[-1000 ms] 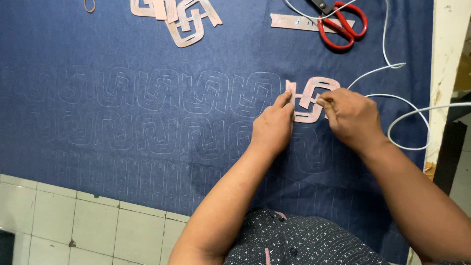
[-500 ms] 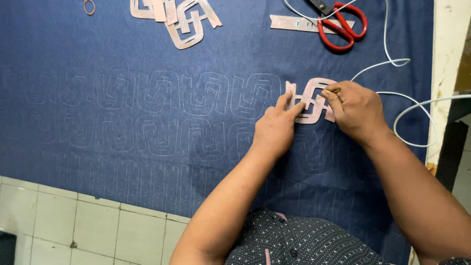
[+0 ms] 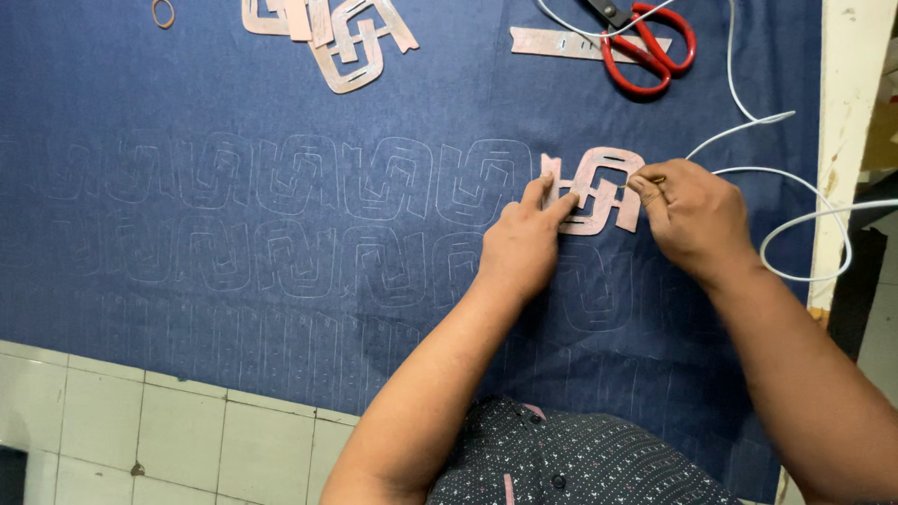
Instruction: The person places pink pattern pieces onto a large blue fabric laid on a work table, aligning each piece with pre-drawn chalk outlines on the fabric. They hold the pieces flat with one hand while tracing around the edges with a small marking tool held in the other hand, then move the finished piece aside and reach for the next one.
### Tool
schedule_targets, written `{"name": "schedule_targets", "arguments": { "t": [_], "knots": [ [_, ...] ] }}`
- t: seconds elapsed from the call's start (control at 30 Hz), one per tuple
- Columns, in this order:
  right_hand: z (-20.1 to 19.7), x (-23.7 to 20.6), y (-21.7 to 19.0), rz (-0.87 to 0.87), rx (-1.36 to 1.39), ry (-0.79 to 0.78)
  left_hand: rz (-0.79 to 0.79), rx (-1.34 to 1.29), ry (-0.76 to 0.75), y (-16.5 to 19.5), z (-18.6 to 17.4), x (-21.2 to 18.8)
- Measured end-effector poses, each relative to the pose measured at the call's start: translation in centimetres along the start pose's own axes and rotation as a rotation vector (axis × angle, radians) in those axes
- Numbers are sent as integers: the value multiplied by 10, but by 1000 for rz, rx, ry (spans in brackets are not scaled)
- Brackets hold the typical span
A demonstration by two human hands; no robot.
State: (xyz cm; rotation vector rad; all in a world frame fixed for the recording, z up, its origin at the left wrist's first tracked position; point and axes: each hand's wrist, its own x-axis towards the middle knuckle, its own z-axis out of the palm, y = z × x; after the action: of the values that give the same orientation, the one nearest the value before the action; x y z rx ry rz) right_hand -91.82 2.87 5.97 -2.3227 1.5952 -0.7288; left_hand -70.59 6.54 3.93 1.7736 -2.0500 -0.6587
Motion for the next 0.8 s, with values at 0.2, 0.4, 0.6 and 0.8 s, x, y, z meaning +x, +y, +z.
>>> {"name": "schedule_targets", "arguments": {
  "t": [0.2, 0.4, 0.6, 0.8],
  "knots": [
    [-4, -13, -9, 53, 138, -71, -6, 36, -18, 0, 0, 0],
    [-8, -10, -5, 184, 218, -144, -48, -13, 8, -3, -1, 3],
    [-4, -20, -10, 199, 236, -88, 1, -48, 52, -8, -1, -1],
    [-2, -25, -16, -26, 204, -137, 62, -38, 96, -16, 3, -1]
  ]
}}
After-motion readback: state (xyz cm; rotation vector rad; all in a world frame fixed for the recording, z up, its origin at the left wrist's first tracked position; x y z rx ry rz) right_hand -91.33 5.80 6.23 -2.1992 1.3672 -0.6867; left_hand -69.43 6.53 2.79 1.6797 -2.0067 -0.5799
